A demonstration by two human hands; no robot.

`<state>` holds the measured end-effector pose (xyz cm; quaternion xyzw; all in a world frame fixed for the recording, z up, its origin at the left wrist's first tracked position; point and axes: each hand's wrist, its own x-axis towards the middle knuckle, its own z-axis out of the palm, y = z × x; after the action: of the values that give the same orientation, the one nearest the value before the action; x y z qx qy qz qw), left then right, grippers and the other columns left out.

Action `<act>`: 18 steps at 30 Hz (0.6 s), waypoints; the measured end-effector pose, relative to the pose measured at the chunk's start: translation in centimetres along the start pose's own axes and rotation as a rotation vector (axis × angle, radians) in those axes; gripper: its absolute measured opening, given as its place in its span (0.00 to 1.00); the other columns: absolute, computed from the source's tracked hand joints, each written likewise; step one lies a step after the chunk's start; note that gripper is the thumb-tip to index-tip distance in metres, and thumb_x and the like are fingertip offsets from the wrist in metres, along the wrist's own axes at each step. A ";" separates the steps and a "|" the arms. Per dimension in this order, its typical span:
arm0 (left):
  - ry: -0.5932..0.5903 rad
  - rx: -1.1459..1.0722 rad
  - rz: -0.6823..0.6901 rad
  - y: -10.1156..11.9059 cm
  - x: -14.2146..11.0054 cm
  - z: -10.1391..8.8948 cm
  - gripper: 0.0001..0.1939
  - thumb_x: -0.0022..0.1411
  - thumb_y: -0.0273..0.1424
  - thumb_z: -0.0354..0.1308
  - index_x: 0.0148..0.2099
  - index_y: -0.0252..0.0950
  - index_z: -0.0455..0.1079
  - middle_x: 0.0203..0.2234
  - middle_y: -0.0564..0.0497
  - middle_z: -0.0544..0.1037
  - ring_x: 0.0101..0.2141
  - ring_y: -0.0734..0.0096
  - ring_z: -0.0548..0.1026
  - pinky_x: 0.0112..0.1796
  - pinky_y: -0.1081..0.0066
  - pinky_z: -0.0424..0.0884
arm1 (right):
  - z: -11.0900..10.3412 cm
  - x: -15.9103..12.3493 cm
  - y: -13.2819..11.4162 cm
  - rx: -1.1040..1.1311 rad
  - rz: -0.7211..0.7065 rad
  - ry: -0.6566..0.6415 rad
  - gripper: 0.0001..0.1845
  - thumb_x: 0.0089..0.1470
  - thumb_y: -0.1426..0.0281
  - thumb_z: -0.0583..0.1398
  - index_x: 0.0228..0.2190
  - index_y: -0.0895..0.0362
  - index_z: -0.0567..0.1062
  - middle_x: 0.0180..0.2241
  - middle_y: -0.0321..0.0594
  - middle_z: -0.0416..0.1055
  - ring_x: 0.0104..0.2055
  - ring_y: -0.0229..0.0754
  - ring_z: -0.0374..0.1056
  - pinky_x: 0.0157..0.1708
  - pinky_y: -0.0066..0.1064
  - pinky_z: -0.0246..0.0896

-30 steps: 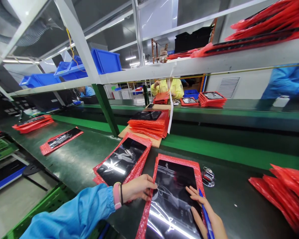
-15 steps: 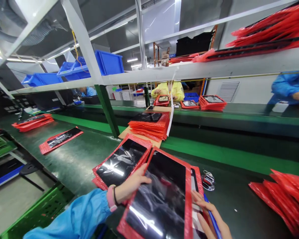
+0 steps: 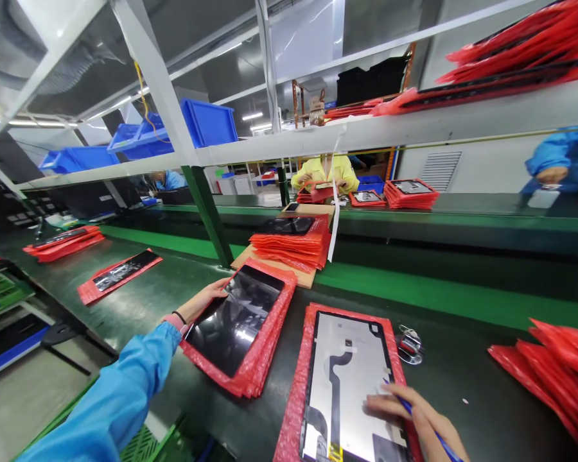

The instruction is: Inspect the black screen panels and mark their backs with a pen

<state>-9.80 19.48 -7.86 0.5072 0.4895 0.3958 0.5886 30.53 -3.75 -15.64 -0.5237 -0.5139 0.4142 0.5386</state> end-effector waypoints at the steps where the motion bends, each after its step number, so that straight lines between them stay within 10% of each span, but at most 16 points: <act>1: 0.020 0.023 0.010 -0.1 0.5 -0.1 0.30 0.41 0.26 0.63 0.50 0.32 0.68 0.34 0.45 0.80 0.34 0.56 0.77 0.40 0.59 0.69 | 0.3 0.0 0.0 0.088 -0.006 0.049 0.27 0.59 0.48 0.46 0.46 0.52 0.70 0.36 0.46 0.79 0.39 0.50 0.76 0.44 0.41 0.69; 5: 0.164 0.121 0.123 0.2 2.1 -0.6 0.30 0.40 0.27 0.64 0.49 0.33 0.67 0.35 0.46 0.78 0.37 0.58 0.76 0.44 0.59 0.67 | 1.4 0.2 -0.1 0.179 0.037 0.108 0.29 0.53 0.42 0.48 0.40 0.52 0.67 0.26 0.41 0.75 0.21 0.43 0.70 0.21 0.32 0.63; 10: 0.334 0.235 0.355 2.1 0.9 2.5 0.19 0.45 0.28 0.61 0.43 0.35 0.67 0.41 0.46 0.75 0.50 0.57 0.67 0.53 0.63 0.58 | 1.5 0.1 -1.2 -0.243 0.111 0.045 0.21 0.49 0.49 0.59 0.23 0.54 0.69 0.22 0.37 0.70 0.26 0.41 0.66 0.27 0.30 0.59; 14: 0.108 0.322 0.422 2.5 -4.2 9.8 0.14 0.53 0.33 0.60 0.43 0.36 0.72 0.35 0.49 0.76 0.40 0.62 0.72 0.46 0.66 0.64 | 1.6 -0.1 -1.5 -0.502 0.053 -0.010 0.22 0.51 0.56 0.56 0.15 0.53 0.55 0.16 0.31 0.57 0.20 0.37 0.56 0.23 0.30 0.49; 18: -0.371 0.297 0.204 -0.2 -8.4 16.6 0.10 0.59 0.33 0.56 0.42 0.36 0.72 0.32 0.49 0.75 0.36 0.66 0.71 0.39 0.68 0.65 | 1.9 0.0 -1.1 -0.550 0.029 -0.028 0.20 0.53 0.59 0.52 0.16 0.52 0.52 0.16 0.30 0.53 0.20 0.37 0.54 0.24 0.30 0.47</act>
<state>4.64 7.88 -6.48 0.6988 0.3725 0.2770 0.5443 28.52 -3.58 -14.69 -0.6518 -0.6069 0.2739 0.3630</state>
